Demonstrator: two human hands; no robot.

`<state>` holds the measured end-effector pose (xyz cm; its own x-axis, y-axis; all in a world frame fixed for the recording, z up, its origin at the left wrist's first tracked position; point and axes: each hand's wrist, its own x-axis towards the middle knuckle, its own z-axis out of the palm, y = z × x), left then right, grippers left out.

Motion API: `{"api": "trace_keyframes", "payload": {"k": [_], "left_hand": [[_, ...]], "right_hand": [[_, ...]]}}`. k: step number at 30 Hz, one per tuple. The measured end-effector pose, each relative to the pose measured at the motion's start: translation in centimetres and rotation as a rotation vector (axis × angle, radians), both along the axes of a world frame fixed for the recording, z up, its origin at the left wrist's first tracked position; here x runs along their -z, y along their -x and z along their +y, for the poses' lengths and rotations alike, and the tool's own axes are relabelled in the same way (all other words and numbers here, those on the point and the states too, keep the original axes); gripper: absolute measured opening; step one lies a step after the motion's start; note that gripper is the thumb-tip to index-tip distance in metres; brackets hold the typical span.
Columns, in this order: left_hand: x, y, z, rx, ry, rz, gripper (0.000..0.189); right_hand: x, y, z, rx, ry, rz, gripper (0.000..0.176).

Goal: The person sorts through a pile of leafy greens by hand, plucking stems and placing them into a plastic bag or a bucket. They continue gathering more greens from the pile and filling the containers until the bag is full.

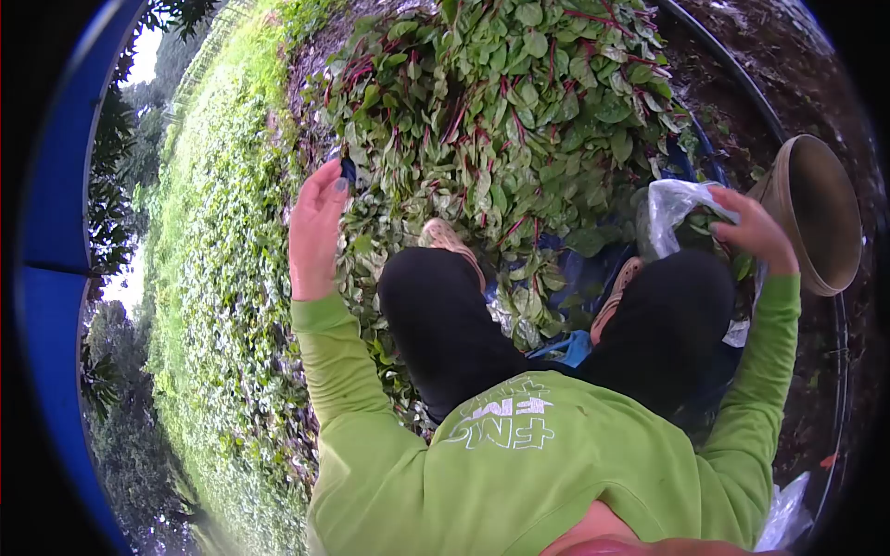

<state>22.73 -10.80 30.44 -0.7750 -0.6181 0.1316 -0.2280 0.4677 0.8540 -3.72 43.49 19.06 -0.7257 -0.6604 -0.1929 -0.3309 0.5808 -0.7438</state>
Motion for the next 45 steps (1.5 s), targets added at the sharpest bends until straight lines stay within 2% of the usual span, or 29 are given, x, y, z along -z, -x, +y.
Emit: {"api": "trace_keyframes", "payload": {"k": [1, 2, 5, 8, 11, 13, 15, 16, 18, 19, 20, 21, 22, 23, 24, 27, 28, 31, 32, 35, 36, 39, 40, 43, 44, 45], "left_hand": [[1.5, -0.8, -2.0, -0.05, -0.061, 0.049, 0.046], [2.5, -1.5, -3.4, -0.01, -0.153, 0.005, 0.064], [4.7, -2.1, -4.5, -0.009, -0.267, -0.205, 0.086], [10.7, -0.1, -10.0, 0.028, -0.253, -0.253, 0.103], [13.7, 4.6, -14.0, -0.133, -0.408, -0.257, 0.093], [17.7, 7.6, -19.1, -0.02, -0.515, -0.093, 0.092], [19.0, 13.4, -22.6, -0.259, -0.718, -0.018, 0.091], [20.8, 15.7, -25.5, -0.224, -0.613, -0.037, 0.093], [23.5, 18.7, -30.2, -0.071, -0.027, -0.146, 0.113], [25.7, 19.7, -33.9, -0.024, 0.549, -0.334, 0.104], [26.4, 21.9, -34.2, -0.203, 0.229, -0.086, 0.099], [26.4, 24.0, -33.7, -0.34, 0.026, 0.073, 0.096], [26.3, 26.0, -33.2, -0.475, -0.158, 0.272, 0.095], [26.3, 27.3, -33.4, -0.57, -0.211, 0.391, 0.096], [27.4, 27.8, -34.7, -0.607, -0.099, 0.301, 0.091], [27.7, 29.7, -38.0, -0.623, 0.204, 0.203, 0.084], [27.0, 30.8, -38.8, -0.614, 0.248, 0.152, 0.082], [24.6, 34.1, -40.7, -0.507, 0.349, 0.013, 0.079], [23.9, 35.1, -41.3, -0.446, 0.39, 0.001, 0.081], [23.6, 38.4, -43.9, -0.351, 0.506, 0.033, 0.089], [23.4, 39.4, -44.7, -0.328, 0.5, 0.062, 0.09], [24.3, 41.5, -45.3, -0.255, 0.446, -0.005, 0.082], [24.8, 41.6, -44.7, -0.282, 0.453, -0.003, 0.079], [26.2, 40.9, -42.1, -0.339, 0.486, 0.001, 0.07], [26.5, 40.6, -41.4, -0.342, 0.484, 0.004, 0.068], [26.8, 40.3, -40.9, -0.343, 0.484, 0.004, 0.067]], "right_hand": [[-1.1, 0.1, -1.6, -0.044, -0.027, 0.001, 0.073], [-2.0, 0.5, -3.3, -0.088, -0.048, 0.012, 0.073], [-5.8, 1.2, -9.5, -0.243, -0.109, 0.067, 0.071], [-6.4, 2.6, -15.2, -0.359, -0.12, 0.114, 0.071], [-6.1, 5.4, -22.2, -0.391, -0.112, 0.044, 0.073], [-6.1, 7.9, -27.8, -0.429, -0.202, 0.112, 0.074], [-4.1, 11.7, -33.6, -0.475, -0.142, 0.314, 0.073], [-3.5, 13.9, -37.0, -0.491, -0.118, 0.354, 0.073], [-2.0, 18.4, -44.4, -0.487, 0.002, 0.452, 0.072], [-1.2, 20.3, -48.2, -0.466, 0.096, 0.505, 0.07], [-1.0, 22.4, -52.1, -0.45, 0.127, 0.508, 0.071], [-1.2, 23.7, -55.5, -0.415, 0.146, 0.524, 0.066], [-1.4, 25.1, -58.9, -0.379, 0.166, 0.54, 0.061], [-1.9, 26.2, -61.9, -0.322, 0.185, 0.58, 0.05], [-0.9, 27.6, -65.2, -0.393, 0.472, 0.653, 0.052], [-0.8, 32.2, -73.0, -0.469, 0.548, 0.855, 0.046], [-3.1, 31.9, -74.6, -0.47, 0.354, 0.611, 0.044], [-5.9, 33.0, -79.7, -0.435, 0.165, 0.369, 0.046], [-5.2, 35.8, -82.0, -0.577, 0.231, 0.574, 0.052], [-5.7, 38.4, -87.9, -0.447, 0.106, 0.776, 0.059], [-4.1, 41.5, -91.0, -0.458, 0.216, 0.931, 0.064], [-5.0, 43.7, -97.3, -0.494, 0.052, 0.82, 0.068], [-5.5, 43.1, -98.3, -0.546, 0.08, 0.706, 0.067], [-3.7, 41.9, -104.4, -0.465, -0.049, 0.363, 0.064], [-1.8, 42.2, -105.6, -0.608, 0.096, 0.405, 0.057], [1.5, 44.2, -107.2, -0.586, 0.032, 0.498, 0.062]]}}
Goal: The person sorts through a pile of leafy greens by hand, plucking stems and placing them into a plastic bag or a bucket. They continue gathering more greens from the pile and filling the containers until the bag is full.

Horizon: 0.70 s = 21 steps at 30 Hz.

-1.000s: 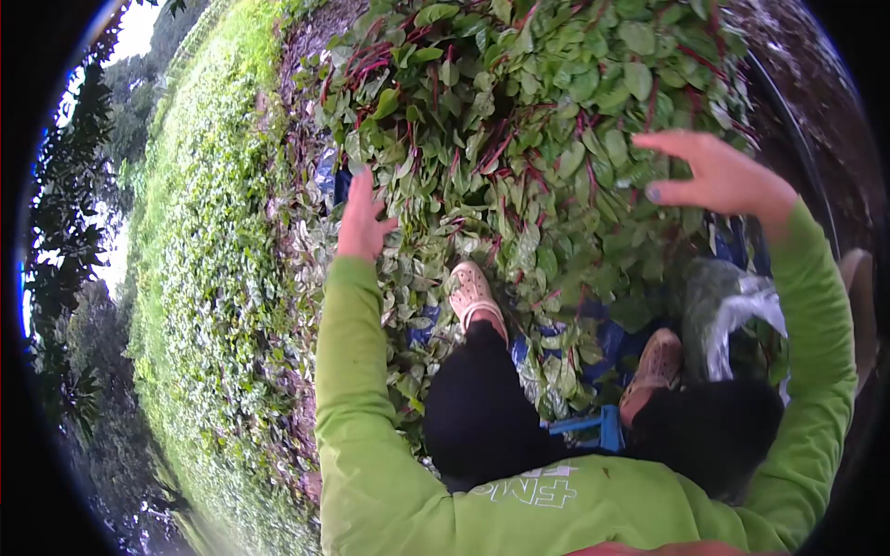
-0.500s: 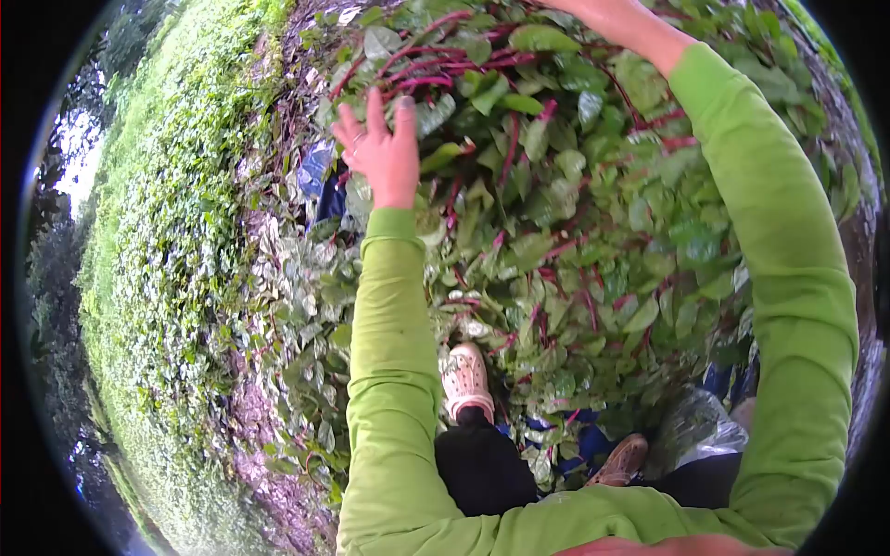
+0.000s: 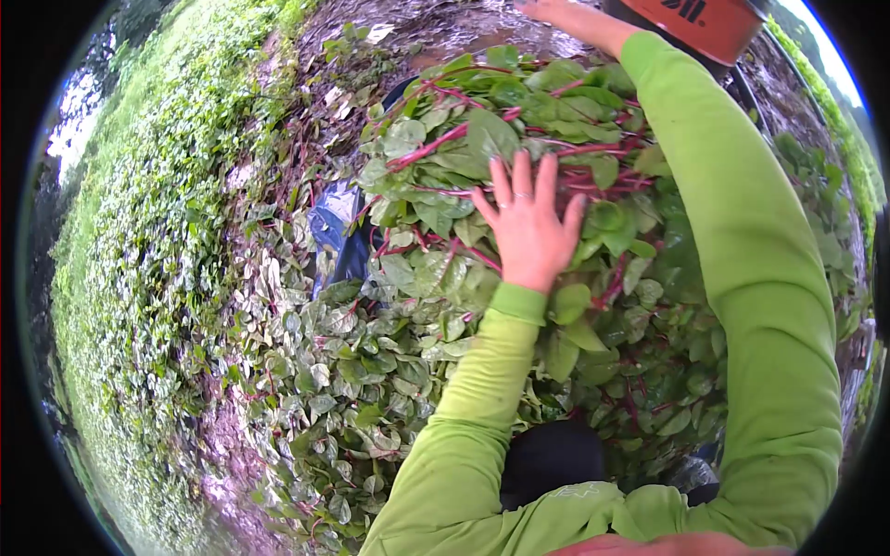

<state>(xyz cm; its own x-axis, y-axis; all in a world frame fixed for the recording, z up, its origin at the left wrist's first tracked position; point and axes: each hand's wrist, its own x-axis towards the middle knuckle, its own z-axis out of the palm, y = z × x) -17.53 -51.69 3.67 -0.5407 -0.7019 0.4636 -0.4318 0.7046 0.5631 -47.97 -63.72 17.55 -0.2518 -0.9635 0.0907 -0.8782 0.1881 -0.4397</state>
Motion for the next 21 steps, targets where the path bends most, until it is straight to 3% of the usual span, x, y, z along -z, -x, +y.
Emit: {"api": "trace_keyframes", "payload": {"k": [1, 2, 3, 7, 9, 12, 16, 17, 20, 21], "left_hand": [[0.2, 0.0, 0.3, 0.004, -0.012, 0.008, 0.066], [0.4, 0.0, 0.4, 0.006, -0.024, 0.018, 0.066], [0.3, 0.0, 0.4, 0.013, -0.035, 0.03, 0.065], [1.3, -0.1, 0.9, 0.027, -0.069, 0.035, 0.068], [1.7, -0.1, 0.9, 0.028, -0.069, 0.052, 0.068], [2.3, -0.6, 1.1, 0.036, -0.066, 0.076, 0.068], [3.0, -2.4, 2.2, -0.136, -0.093, 0.152, 0.077], [3.8, -3.4, 2.3, -0.221, -0.213, 0.303, 0.084], [5.0, -6.7, -0.7, -0.465, -0.723, 0.796, 0.101], [5.3, -8.3, -1.8, -0.498, -1.123, 0.996, 0.101]], "right_hand": [[3.6, 3.3, -2.0, 0.037, -0.026, 0.107, 0.069], [2.6, -0.6, -2.4, 0.073, -0.052, 0.215, 0.077], [0.1, -3.6, -1.2, -0.025, -0.308, 0.168, 0.088], [6.0, 0.2, -5.0, 0.009, -0.152, 0.034, 0.115], [6.7, -3.3, -3.8, 0.16, -0.319, 0.059, 0.092], [6.6, -2.4, -6.7, 0.518, -0.693, -0.913, 0.077], [10.2, -1.4, -1.3, 0.058, -0.455, -0.359, 0.074], [10.7, -1.4, 0.1, -0.05, -0.39, -0.214, 0.073], [11.9, -2.7, 0.2, -0.125, -0.572, 0.231, 0.074], [9.6, -6.9, 0.9, 0.046, -0.633, 0.255, 0.088]]}}
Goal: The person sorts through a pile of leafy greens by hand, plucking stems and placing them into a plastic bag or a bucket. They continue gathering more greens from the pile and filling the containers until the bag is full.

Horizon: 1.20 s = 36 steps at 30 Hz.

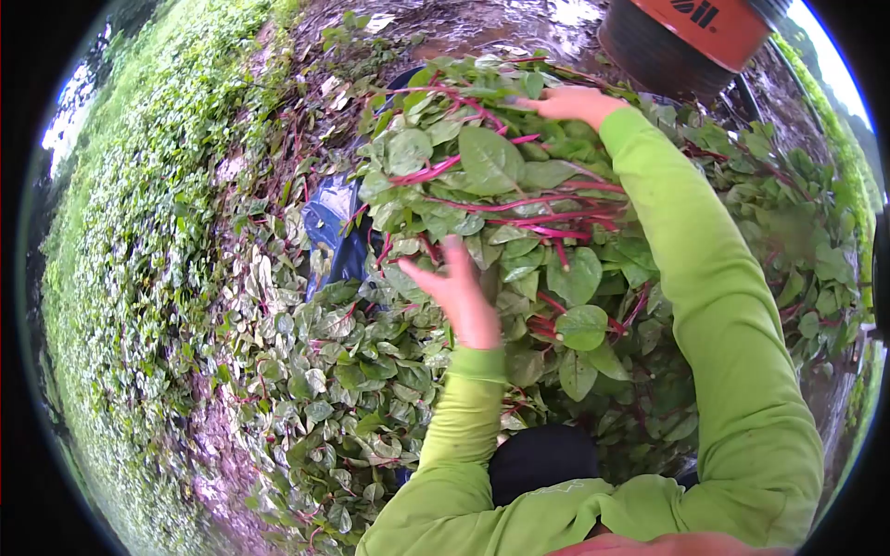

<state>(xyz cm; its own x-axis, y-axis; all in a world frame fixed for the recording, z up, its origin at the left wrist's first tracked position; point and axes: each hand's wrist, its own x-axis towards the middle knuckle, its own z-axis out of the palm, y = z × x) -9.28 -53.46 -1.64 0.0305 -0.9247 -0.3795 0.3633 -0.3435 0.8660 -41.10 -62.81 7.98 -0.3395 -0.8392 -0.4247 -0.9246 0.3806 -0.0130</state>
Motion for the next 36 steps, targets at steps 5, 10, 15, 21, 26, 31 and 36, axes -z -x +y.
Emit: {"api": "trace_keyframes", "payload": {"k": [5, 10, 15, 21, 26, 31, 36], "left_hand": [[1.4, -1.5, -0.3, 0.421, -0.121, 0.516, 0.094], [-1.1, -1.4, 1.7, 0.441, -0.144, 0.38, 0.072], [0.0, -1.0, 3.3, 0.349, -0.104, 0.443, 0.074], [-1.3, -1.1, 4.9, 0.349, -0.178, 0.39, 0.083], [-4.3, -3.0, 7.4, 0.243, -0.203, 0.68, 0.086], [-9.2, -7.1, 10.7, 0.164, -0.235, 0.822, 0.073], [-13.5, -10.6, 16.9, 0.235, -0.297, 0.827, 0.067]], "right_hand": [[-0.9, -7.1, 5.8, 0.028, 0.229, 0.092, 0.114], [-3.6, -11.8, 10.1, -0.021, 0.211, 0.092, 0.107], [-4.0, -15.0, 12.7, -0.066, 0.277, 0.068, 0.106], [-6.0, -15.3, 11.3, -0.04, 0.135, -0.019, 0.111], [-8.0, -22.3, 14.4, -0.075, 0.106, 0.012, 0.089], [-9.1, -26.9, 19.2, -0.122, 0.203, -0.059, 0.08], [-11.2, -29.8, 25.7, -0.117, 0.251, -0.09, 0.076]]}}
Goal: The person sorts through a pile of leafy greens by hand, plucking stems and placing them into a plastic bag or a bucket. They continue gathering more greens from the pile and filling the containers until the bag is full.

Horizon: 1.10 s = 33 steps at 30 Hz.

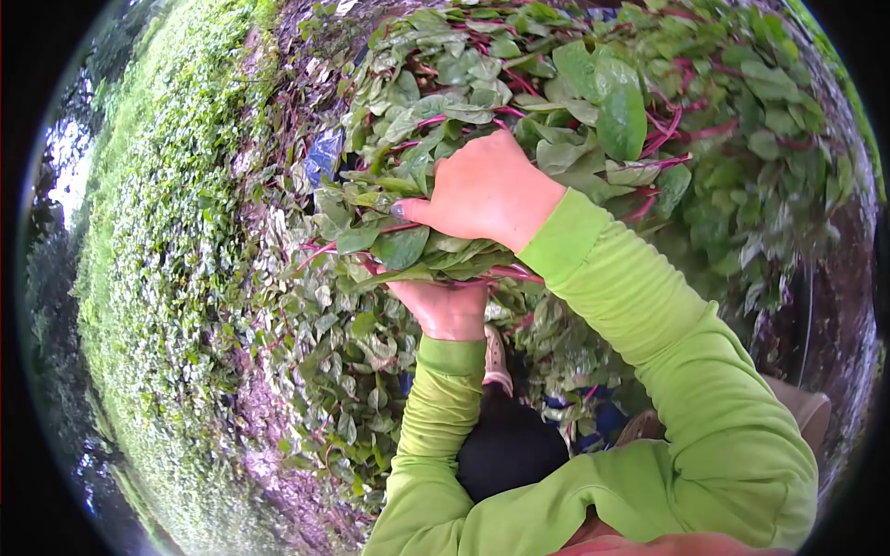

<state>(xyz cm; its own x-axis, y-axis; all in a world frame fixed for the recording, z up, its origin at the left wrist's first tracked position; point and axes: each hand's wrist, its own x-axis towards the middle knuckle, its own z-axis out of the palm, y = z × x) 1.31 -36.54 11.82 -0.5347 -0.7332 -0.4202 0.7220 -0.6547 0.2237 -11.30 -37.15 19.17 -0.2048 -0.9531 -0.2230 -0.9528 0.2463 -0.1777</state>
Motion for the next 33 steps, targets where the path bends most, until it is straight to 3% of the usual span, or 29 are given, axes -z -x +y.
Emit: {"api": "trace_keyframes", "payload": {"k": [4, 7, 8, 10, 13, 14, 16, 20, 23, 24, 26, 27, 28, 29, 30, 31, 33], "left_hand": [[0.2, -2.1, 5.0, 0.023, 0.047, -0.091, 0.068], [-1.3, -4.1, 8.8, 0.225, 0.068, 0.241, 0.061], [-1.7, -4.2, 10.3, 0.31, 0.237, 0.072, 0.061], [-3.1, -3.7, 11.8, 0.492, 0.588, -0.277, 0.061], [-8.3, 0.8, 13.0, 0.912, 0.542, 0.286, 0.053], [-10.3, 1.6, 15.1, 0.842, 0.492, 0.173, 0.055], [-12.4, 2.5, 18.7, 0.836, 0.47, 0.265, 0.051], [-13.3, 0.9, 26.5, 0.657, 1.309, -0.041, 0.033], [-8.8, 0.1, 31.2, 0.641, 0.646, -0.12, 0.056], [-5.1, 0.0, 32.4, 0.498, 0.315, -0.058, 0.063], [1.8, -1.6, 35.9, 0.408, 0.095, -0.106, 0.067], [3.7, -2.1, 37.6, 0.377, 0.12, -0.184, 0.062], [10.2, -2.6, 38.3, 0.453, 0.046, -0.352, 0.081], [14.0, -3.4, 39.6, 0.376, -0.196, -0.378, 0.055], [18.8, -5.0, 40.8, 0.458, -0.386, -0.346, 0.067], [20.7, -6.2, 41.5, 0.679, -0.364, -0.312, 0.052], [25.7, -9.3, 42.1, 0.921, -0.44, -0.604, 0.053]], "right_hand": [[-1.7, -2.4, 6.8, 0.044, 0.083, -0.003, 0.072], [-3.1, -3.5, 13.0, 0.11, 0.203, 0.038, 0.063], [-4.4, -3.7, 14.8, 0.117, 0.096, 0.114, 0.056], [-5.6, -2.4, 19.5, -0.024, 0.216, 0.187, 0.044], [-9.0, -3.3, 25.9, -0.09, 0.292, 0.192, 0.047], [-9.8, -3.7, 28.0, -0.095, 0.296, 0.184, 0.049], [-11.4, -4.1, 31.6, -0.094, 0.299, 0.171, 0.051], [-12.4, -4.5, 37.6, -0.002, 0.238, 0.11, 0.056], [-9.9, -4.0, 40.6, 0.157, 0.14, 0.068, 0.06], [-7.8, -4.0, 41.1, 0.223, 0.095, 0.055, 0.062], [-1.1, -3.6, 41.7, 0.326, 0.035, 0.09, 0.064], [5.2, -3.8, 42.4, 0.348, 0.156, 0.225, 0.07], [8.8, -4.3, 43.2, 0.347, -0.008, 0.152, 0.072], [14.7, -4.8, 44.9, 0.364, 0.073, 0.053, 0.071], [19.6, -5.2, 47.0, 0.284, 0.131, 0.049, 0.07], [20.5, -5.7, 48.5, 0.173, 0.034, 0.117, 0.072], [21.8, -6.5, 48.8, 0.099, 0.088, 0.338, 0.066]]}}
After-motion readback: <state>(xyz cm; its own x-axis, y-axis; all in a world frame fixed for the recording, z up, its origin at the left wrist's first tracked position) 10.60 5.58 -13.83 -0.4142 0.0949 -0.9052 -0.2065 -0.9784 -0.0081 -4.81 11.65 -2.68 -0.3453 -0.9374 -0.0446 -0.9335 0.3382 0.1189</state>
